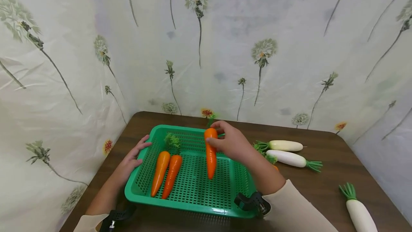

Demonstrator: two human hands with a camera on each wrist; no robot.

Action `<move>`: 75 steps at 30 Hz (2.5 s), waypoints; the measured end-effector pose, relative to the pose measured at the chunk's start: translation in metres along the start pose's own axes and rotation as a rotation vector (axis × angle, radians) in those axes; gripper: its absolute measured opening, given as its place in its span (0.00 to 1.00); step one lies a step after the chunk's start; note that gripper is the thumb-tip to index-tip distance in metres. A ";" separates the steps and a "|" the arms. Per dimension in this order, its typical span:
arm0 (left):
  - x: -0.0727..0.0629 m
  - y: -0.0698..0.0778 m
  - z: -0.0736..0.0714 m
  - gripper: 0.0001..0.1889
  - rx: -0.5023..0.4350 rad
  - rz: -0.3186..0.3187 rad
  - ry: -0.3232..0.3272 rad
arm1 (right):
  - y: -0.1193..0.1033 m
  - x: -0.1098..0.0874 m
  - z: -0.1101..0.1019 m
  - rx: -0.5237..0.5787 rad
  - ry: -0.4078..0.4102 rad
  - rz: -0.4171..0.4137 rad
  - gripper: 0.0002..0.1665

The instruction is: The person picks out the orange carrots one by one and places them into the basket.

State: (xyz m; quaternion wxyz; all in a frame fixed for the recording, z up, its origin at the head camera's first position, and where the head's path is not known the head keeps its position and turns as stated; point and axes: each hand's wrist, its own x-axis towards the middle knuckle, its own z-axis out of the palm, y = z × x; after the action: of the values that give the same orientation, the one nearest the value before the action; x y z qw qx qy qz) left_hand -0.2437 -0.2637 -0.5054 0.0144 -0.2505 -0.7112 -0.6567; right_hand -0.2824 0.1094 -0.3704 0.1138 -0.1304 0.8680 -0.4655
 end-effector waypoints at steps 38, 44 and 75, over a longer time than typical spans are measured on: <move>0.000 0.003 -0.001 0.28 0.031 -0.002 0.011 | 0.003 0.036 0.048 0.078 -0.155 0.068 0.26; -0.001 0.000 -0.002 0.28 0.029 0.029 -0.010 | 0.007 0.038 0.057 -0.007 -0.170 0.081 0.27; -0.001 0.004 -0.001 0.29 0.022 0.023 -0.011 | 0.019 0.045 0.073 -0.075 -0.225 0.116 0.29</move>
State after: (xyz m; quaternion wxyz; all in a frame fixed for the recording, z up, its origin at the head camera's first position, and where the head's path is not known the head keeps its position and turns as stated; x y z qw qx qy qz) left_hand -0.2414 -0.2650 -0.5022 0.0206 -0.2622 -0.7154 -0.6474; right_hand -0.3035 0.0474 -0.4293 0.2322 -0.1357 0.8726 -0.4078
